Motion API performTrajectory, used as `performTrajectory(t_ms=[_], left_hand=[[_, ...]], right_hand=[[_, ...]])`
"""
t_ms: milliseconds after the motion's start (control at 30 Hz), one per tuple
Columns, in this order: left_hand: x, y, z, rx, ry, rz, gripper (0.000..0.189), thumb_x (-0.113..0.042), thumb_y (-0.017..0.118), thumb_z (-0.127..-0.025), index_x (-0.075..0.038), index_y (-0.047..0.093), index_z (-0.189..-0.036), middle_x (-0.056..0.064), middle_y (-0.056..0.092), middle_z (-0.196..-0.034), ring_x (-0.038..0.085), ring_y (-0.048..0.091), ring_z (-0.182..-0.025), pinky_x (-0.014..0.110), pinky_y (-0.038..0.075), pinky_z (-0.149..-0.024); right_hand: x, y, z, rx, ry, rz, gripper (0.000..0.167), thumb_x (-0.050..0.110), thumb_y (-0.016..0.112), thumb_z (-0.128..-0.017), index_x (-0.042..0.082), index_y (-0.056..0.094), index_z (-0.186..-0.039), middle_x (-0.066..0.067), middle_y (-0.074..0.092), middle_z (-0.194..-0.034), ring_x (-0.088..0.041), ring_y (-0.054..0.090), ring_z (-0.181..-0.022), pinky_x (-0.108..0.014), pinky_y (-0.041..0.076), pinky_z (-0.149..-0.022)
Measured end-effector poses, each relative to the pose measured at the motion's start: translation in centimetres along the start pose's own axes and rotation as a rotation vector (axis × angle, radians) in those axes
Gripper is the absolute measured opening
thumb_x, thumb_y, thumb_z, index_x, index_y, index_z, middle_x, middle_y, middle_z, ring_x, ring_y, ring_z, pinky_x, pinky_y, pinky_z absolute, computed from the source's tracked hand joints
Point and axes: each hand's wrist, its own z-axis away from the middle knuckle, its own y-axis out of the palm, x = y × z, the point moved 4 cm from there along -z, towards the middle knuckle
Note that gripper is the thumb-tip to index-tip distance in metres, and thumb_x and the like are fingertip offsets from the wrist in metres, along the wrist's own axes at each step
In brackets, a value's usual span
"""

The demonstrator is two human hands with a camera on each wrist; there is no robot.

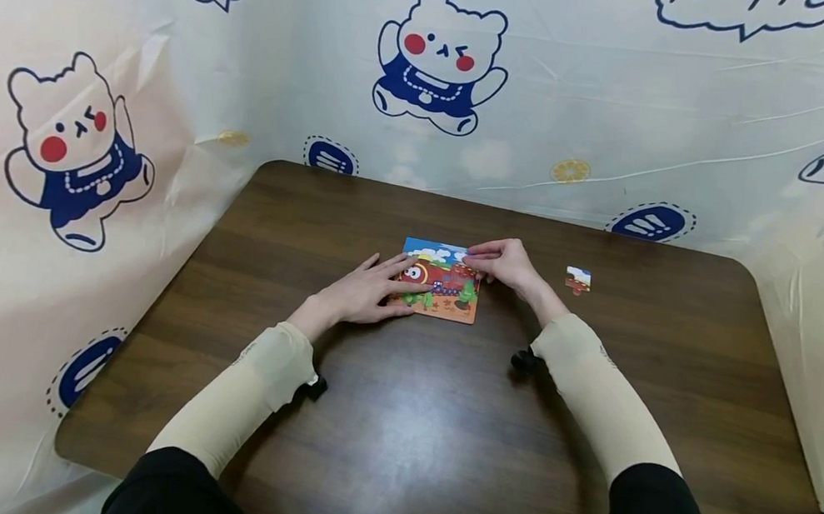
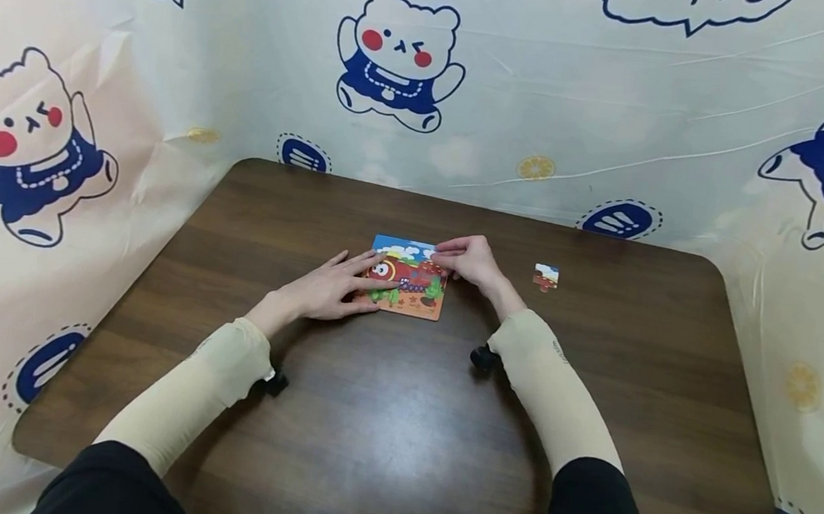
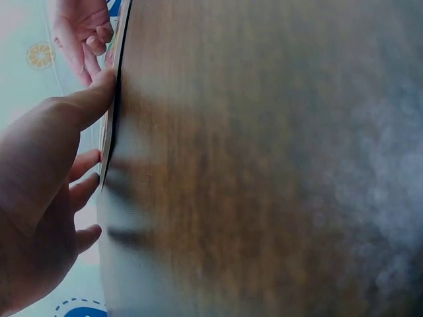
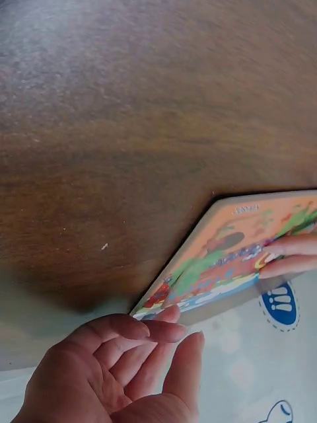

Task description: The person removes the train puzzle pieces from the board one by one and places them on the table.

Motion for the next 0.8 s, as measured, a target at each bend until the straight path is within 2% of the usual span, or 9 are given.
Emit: performTrajectory(t_ms=[233, 367, 467, 633, 800], left_hand=[[0.1, 0.1, -0.2, 0.002, 0.003, -0.005, 0.059, -0.062, 0.052, -0.112, -0.045, 0.044, -0.167, 0.004, 0.013, -0.188, 0.031, 0.009, -0.176, 0.069, 0.010, -0.139], [0.1, 0.1, -0.2, 0.003, 0.001, -0.005, 0.059, -0.061, 0.053, -0.112, -0.045, 0.044, -0.167, 0.004, 0.014, -0.188, 0.031, 0.009, -0.176, 0.069, 0.011, -0.139], [0.1, 0.1, -0.3, 0.002, -0.004, -0.001, 0.058, -0.061, 0.054, -0.112, -0.045, 0.044, -0.167, 0.004, 0.015, -0.188, 0.031, 0.009, -0.176, 0.068, 0.011, -0.139], [0.0, 0.1, -0.3, -0.003, -0.005, 0.007, 0.058, -0.061, 0.054, -0.112, -0.045, 0.045, -0.167, 0.005, 0.015, -0.187, 0.032, 0.011, -0.175, 0.068, 0.011, -0.139], [0.1, 0.1, -0.3, -0.004, -0.006, 0.003, 0.058, -0.061, 0.054, -0.112, -0.044, 0.046, -0.167, 0.006, 0.017, -0.187, 0.032, 0.012, -0.175, 0.068, 0.011, -0.139]], right_hand=[[0.1, 0.1, 0.0, -0.005, 0.111, -0.033, 0.040, 0.025, 0.075, -0.107, 0.001, 0.075, -0.139, -0.025, 0.075, -0.137, -0.013, 0.064, -0.081, -0.022, 0.053, -0.069], [0.4, 0.5, -0.1, -0.006, 0.109, -0.009, 0.040, 0.023, 0.075, -0.107, 0.001, 0.074, -0.140, -0.026, 0.073, -0.141, -0.018, 0.062, -0.088, -0.022, 0.051, -0.069], [0.8, 1.1, 0.0, -0.027, 0.074, 0.078, 0.039, 0.020, 0.077, -0.105, -0.001, 0.075, -0.138, -0.026, 0.074, -0.137, -0.020, 0.062, -0.095, -0.023, 0.051, -0.073], [1.5, 2.6, 0.1, -0.063, -0.009, 0.284, 0.038, 0.018, 0.081, -0.102, -0.002, 0.075, -0.134, -0.023, 0.073, -0.125, -0.028, 0.062, -0.107, -0.035, 0.054, -0.092], [1.4, 3.2, 0.1, -0.096, -0.007, 0.306, 0.034, 0.014, 0.080, -0.102, -0.002, 0.075, -0.131, -0.022, 0.072, -0.130, -0.033, 0.064, -0.118, -0.050, 0.054, -0.110]])
